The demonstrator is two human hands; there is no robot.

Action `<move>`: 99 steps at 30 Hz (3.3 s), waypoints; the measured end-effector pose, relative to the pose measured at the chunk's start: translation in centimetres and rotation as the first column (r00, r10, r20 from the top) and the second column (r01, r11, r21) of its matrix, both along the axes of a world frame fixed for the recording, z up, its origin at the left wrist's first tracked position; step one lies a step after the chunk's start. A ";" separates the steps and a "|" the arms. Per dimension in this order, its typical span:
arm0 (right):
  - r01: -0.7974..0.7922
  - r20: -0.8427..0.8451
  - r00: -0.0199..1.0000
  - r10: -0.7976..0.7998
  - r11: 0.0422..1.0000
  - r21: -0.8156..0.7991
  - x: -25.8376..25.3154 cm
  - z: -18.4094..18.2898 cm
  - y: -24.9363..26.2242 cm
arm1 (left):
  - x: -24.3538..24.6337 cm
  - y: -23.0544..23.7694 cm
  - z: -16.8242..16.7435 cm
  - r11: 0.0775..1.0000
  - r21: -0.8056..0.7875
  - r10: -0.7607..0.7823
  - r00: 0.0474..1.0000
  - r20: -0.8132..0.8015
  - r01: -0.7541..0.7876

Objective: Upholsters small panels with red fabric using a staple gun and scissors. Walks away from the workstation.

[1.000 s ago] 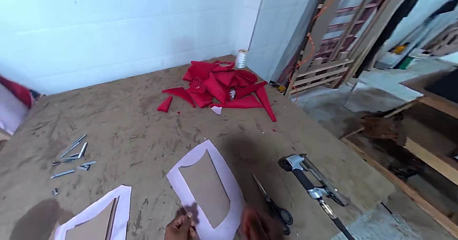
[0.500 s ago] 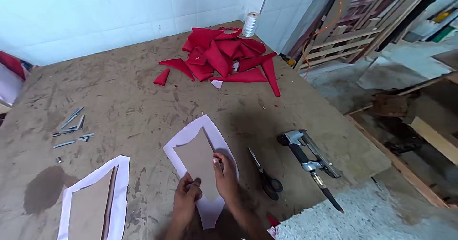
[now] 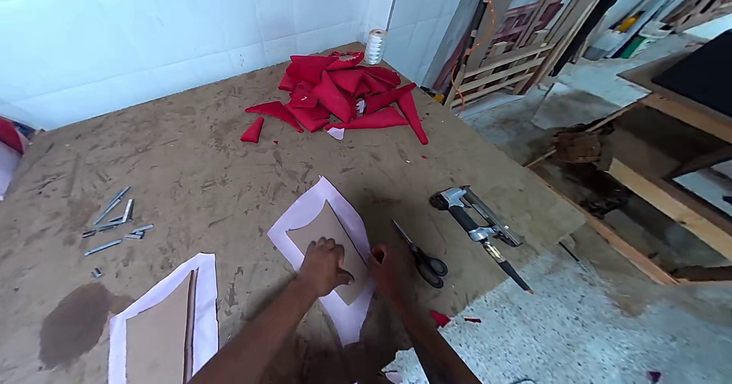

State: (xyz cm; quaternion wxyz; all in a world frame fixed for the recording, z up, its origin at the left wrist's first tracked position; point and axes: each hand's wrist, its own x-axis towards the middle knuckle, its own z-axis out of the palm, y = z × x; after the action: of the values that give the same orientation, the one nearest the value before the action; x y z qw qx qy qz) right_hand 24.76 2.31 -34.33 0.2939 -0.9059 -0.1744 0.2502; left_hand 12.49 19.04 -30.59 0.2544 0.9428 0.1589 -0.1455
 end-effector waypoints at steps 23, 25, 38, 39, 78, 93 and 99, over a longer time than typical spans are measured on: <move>0.539 -0.810 0.528 -0.254 0.837 0.089 -12.7 -1.9 -5.2 | 3.9 -0.3 -2.4 0.991 0.086 -0.080 0.971 -0.224 0.102; 0.566 -0.829 0.520 -0.207 0.810 0.153 -12.8 -1.0 -4.9 | 3.6 -0.3 -2.5 0.990 0.102 -0.081 0.977 -0.197 0.103; 0.497 -0.790 0.584 -0.189 0.852 0.163 -7.8 1.0 -1.3 | 3.2 2.9 -0.6 0.952 -0.202 -0.267 0.945 -0.187 0.229; 0.448 -0.777 0.604 -0.176 0.882 0.148 -7.0 0.9 -1.2 | 3.2 2.8 -0.4 0.950 -0.214 -0.268 0.945 -0.186 0.227; -0.349 -0.059 0.937 0.344 0.933 -0.089 -8.3 7.5 -7.5 | 0.9 0.5 -5.4 0.996 0.037 -0.079 0.992 0.094 0.076; -0.253 0.317 0.891 0.324 0.936 -0.246 6.3 7.5 -11.7 | 1.2 -0.1 -4.1 1.000 0.004 -0.008 0.997 0.072 0.007; -0.419 0.099 0.883 0.459 0.865 -0.278 12.6 7.9 -9.5 | 3.0 -2.9 -2.2 0.975 0.105 0.203 0.977 -0.062 -0.196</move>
State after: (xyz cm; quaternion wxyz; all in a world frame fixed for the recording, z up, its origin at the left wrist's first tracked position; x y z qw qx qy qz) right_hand 37.35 -7.15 -26.39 0.0981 -0.8889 -0.3668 0.2564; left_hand 15.52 16.17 -32.76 0.2152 0.9276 0.2687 -0.1454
